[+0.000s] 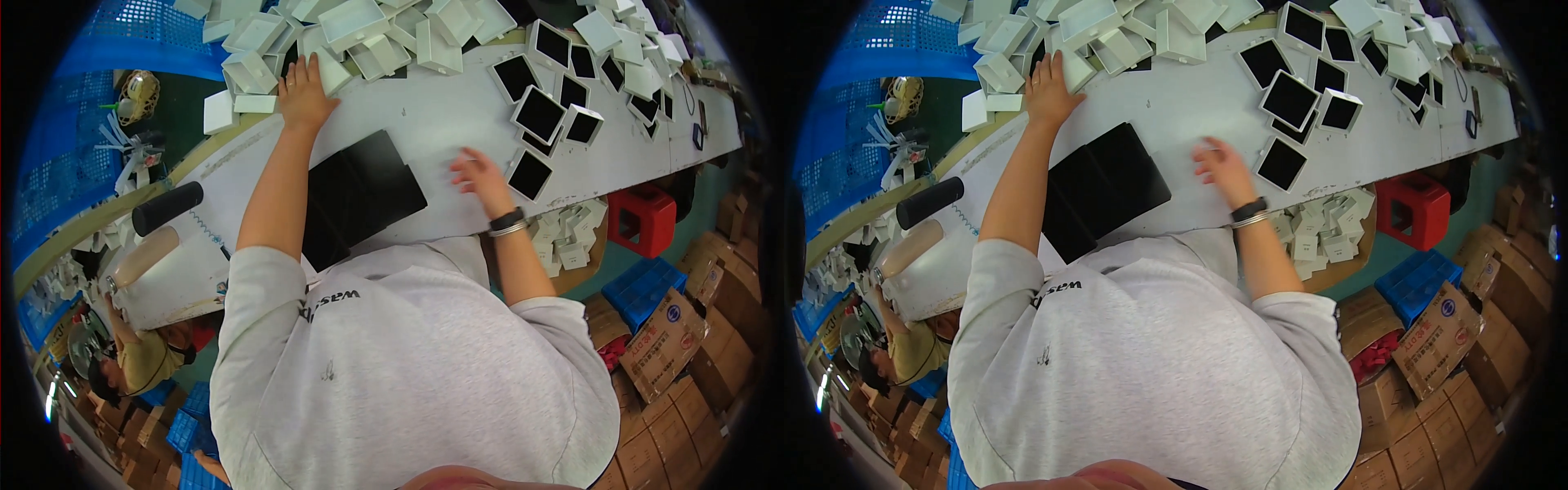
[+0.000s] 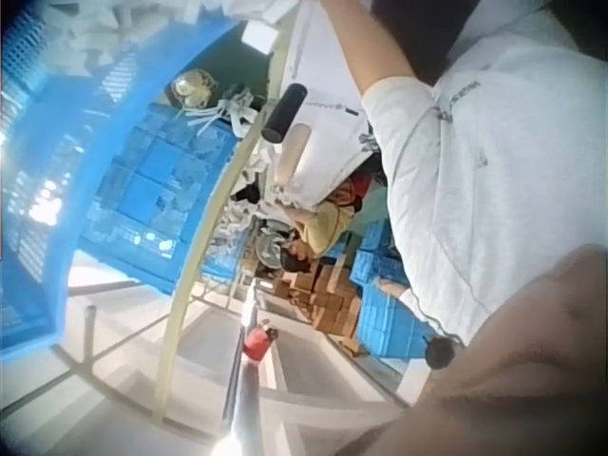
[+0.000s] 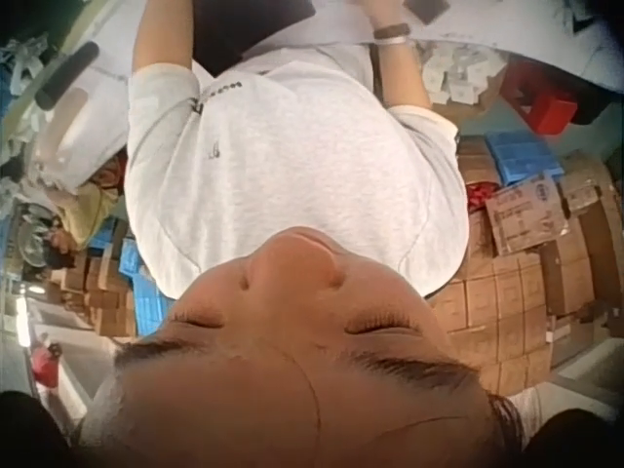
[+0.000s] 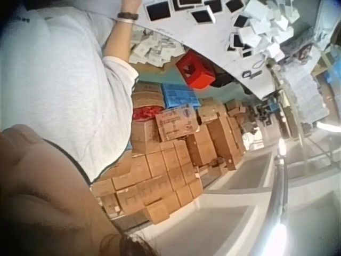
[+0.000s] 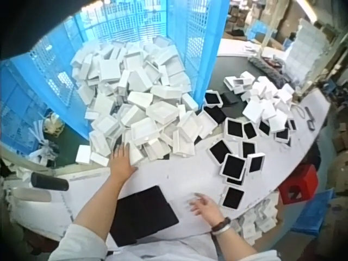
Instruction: Assembling and packaging small white and black jewelry-style boxes on a factory workbench.
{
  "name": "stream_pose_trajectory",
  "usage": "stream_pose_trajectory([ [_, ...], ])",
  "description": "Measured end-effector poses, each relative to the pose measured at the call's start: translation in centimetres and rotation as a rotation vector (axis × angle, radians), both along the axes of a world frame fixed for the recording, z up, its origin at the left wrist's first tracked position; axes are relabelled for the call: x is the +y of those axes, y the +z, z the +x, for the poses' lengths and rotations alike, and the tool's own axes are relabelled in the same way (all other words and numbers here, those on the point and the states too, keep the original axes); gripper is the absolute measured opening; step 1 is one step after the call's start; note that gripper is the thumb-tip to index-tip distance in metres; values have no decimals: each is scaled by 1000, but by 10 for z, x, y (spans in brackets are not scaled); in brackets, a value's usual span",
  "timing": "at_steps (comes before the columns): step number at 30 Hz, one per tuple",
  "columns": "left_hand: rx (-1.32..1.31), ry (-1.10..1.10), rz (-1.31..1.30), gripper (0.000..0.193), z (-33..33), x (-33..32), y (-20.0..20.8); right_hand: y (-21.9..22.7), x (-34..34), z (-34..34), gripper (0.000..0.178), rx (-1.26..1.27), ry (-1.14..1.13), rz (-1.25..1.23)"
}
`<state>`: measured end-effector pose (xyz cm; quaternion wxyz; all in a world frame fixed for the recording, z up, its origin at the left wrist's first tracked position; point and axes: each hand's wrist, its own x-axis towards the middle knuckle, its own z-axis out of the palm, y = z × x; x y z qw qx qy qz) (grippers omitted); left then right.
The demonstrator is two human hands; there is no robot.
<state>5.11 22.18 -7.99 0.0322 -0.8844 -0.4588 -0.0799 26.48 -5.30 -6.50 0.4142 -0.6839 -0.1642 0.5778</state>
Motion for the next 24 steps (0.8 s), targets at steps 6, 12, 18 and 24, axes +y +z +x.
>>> stream_pose_trajectory([
  [6,-584,143,-435,79,-13,-34,37,-9,13,-82,56,-848,545,283],
  [12,-1377,765,-1401,45,-91,-191,23,-31,5,-90,38,-569,413,327],
  [18,-1335,827,-1222,39,-84,-205,14,-14,24,-82,39,678,-621,259],
  [24,-1271,519,-1366,39,-92,-209,22,6,39,-136,37,-431,230,399],
])
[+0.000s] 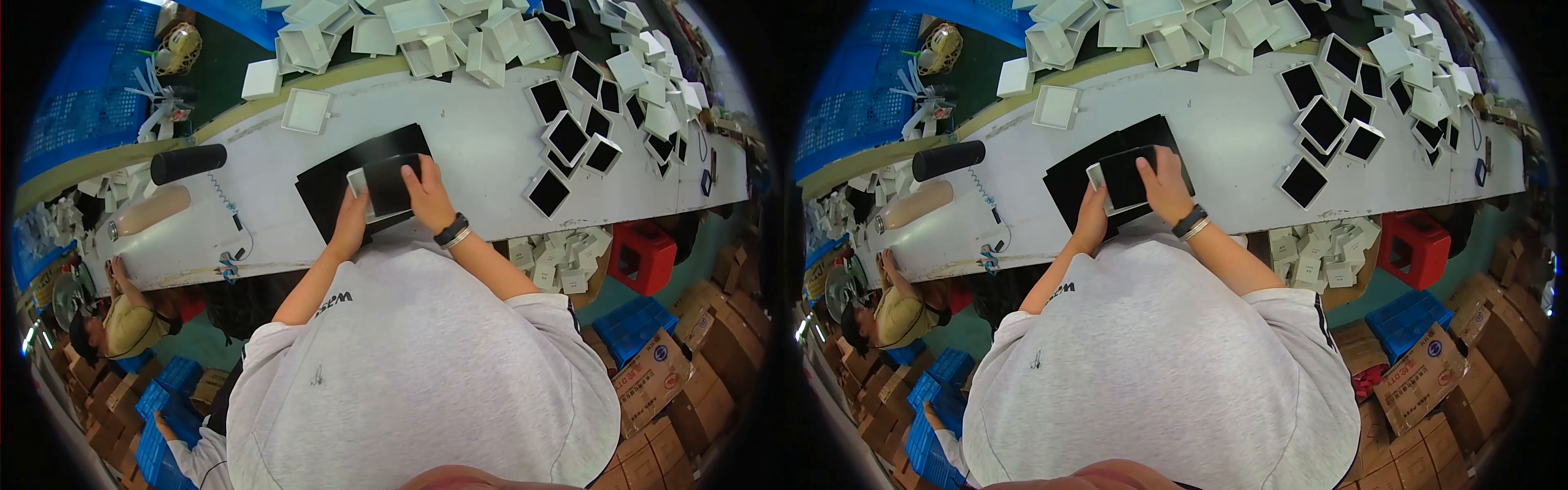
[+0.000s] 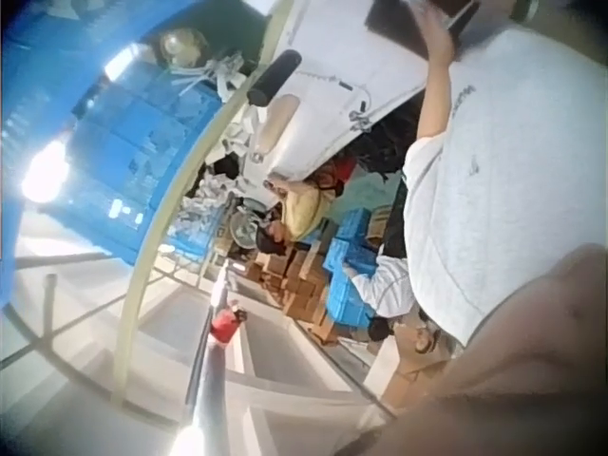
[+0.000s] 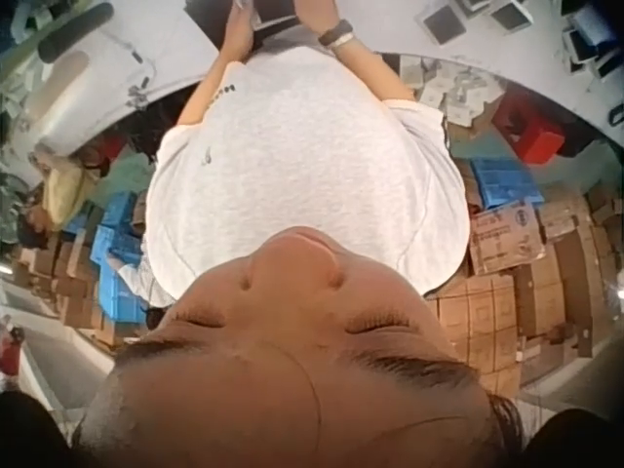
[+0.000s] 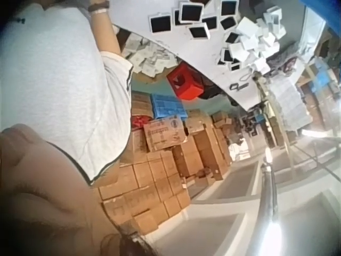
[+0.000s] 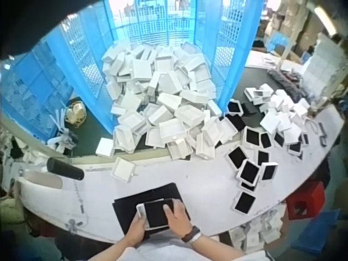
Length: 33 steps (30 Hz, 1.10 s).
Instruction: Assembling and packaging small white and black jewelry-style boxes on a factory workbench.
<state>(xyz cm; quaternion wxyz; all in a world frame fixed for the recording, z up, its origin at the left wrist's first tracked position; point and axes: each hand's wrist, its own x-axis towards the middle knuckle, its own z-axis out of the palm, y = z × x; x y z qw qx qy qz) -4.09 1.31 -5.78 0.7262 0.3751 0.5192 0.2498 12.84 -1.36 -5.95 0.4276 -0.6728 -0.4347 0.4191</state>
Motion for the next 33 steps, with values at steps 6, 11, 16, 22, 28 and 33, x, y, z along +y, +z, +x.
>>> stream_pose_trajectory([
  [6,32,-30,261,51,5,-7,15,28,-1,-10,64,-262,140,252],
  [11,-19,4,147,53,12,-4,32,33,1,8,54,144,245,166],
  [16,70,-62,114,50,18,-5,41,43,-5,22,36,195,138,-58],
  [22,101,-162,91,58,25,5,52,42,-18,31,43,161,67,-110],
  [28,158,-269,92,65,33,11,57,16,-35,36,31,446,120,-299],
  [33,396,-60,396,69,-7,61,19,-21,-59,102,14,713,-407,-184],
])
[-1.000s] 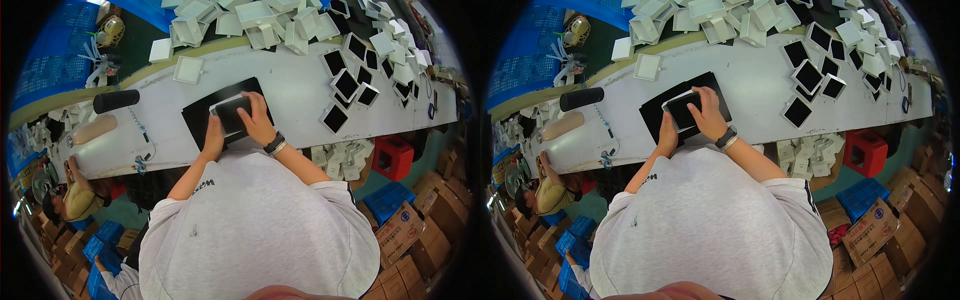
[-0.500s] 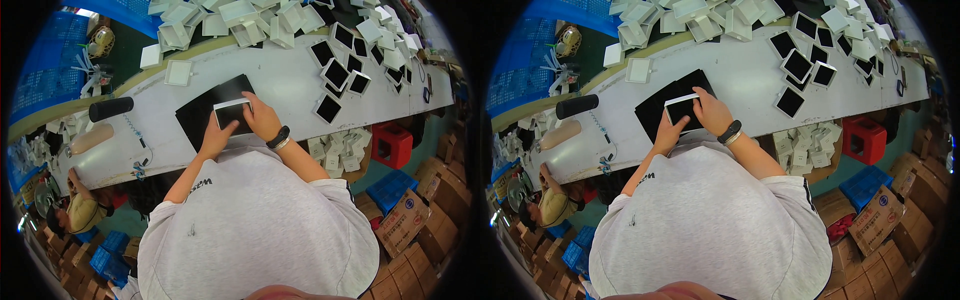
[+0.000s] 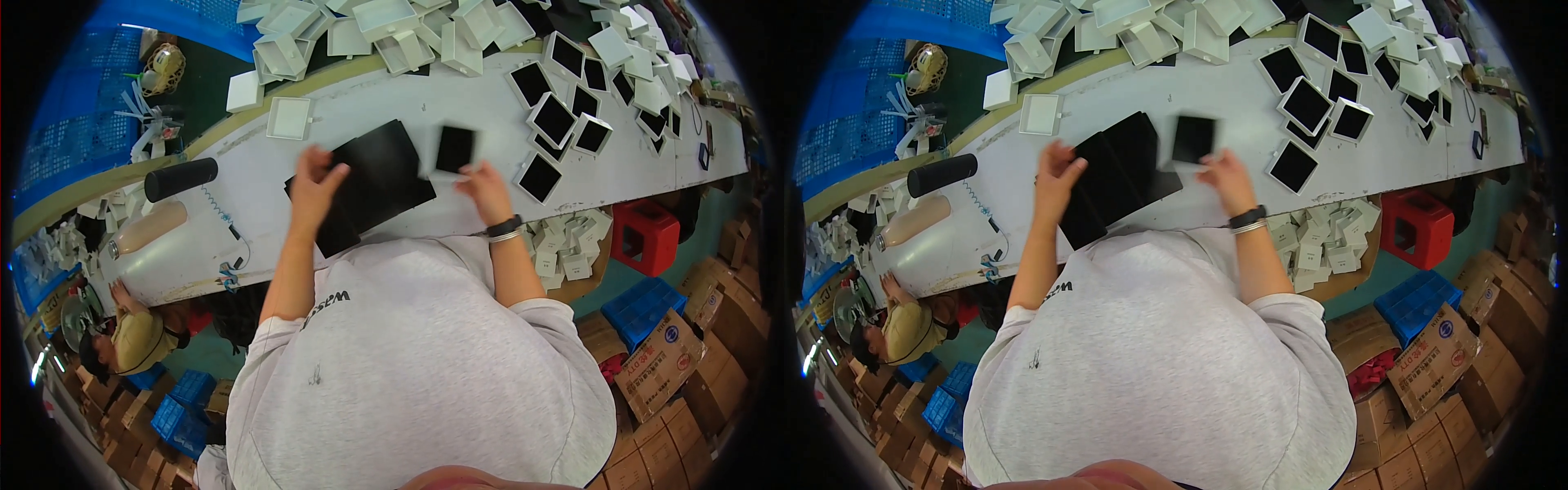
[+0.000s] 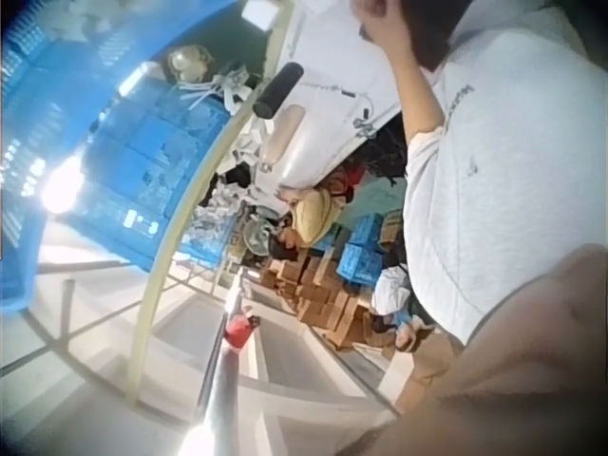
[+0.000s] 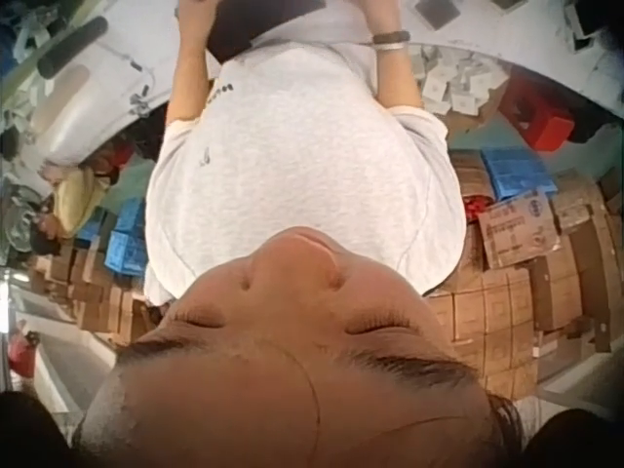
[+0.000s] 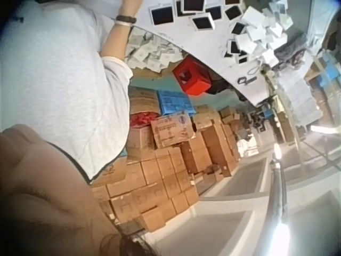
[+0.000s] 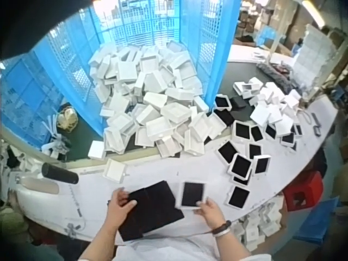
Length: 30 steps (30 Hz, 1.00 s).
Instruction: Assembling and packaging small white and black jewelry-style boxes on a factory workbench.
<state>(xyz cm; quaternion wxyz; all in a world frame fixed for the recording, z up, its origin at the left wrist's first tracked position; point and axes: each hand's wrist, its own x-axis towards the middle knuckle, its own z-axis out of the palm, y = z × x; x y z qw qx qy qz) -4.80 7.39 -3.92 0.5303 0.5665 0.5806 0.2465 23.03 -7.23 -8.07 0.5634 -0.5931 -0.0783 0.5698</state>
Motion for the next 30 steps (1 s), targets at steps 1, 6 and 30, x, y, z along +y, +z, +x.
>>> stream_pose_trajectory([
  [1,239,-26,230,69,-7,14,8,-10,-4,22,22,59,-150,-15],
  [6,688,-144,564,69,-26,69,-30,-16,5,-5,37,-570,416,-167],
  [30,526,21,699,24,-26,-28,-53,-15,99,-133,36,-820,260,85],
])
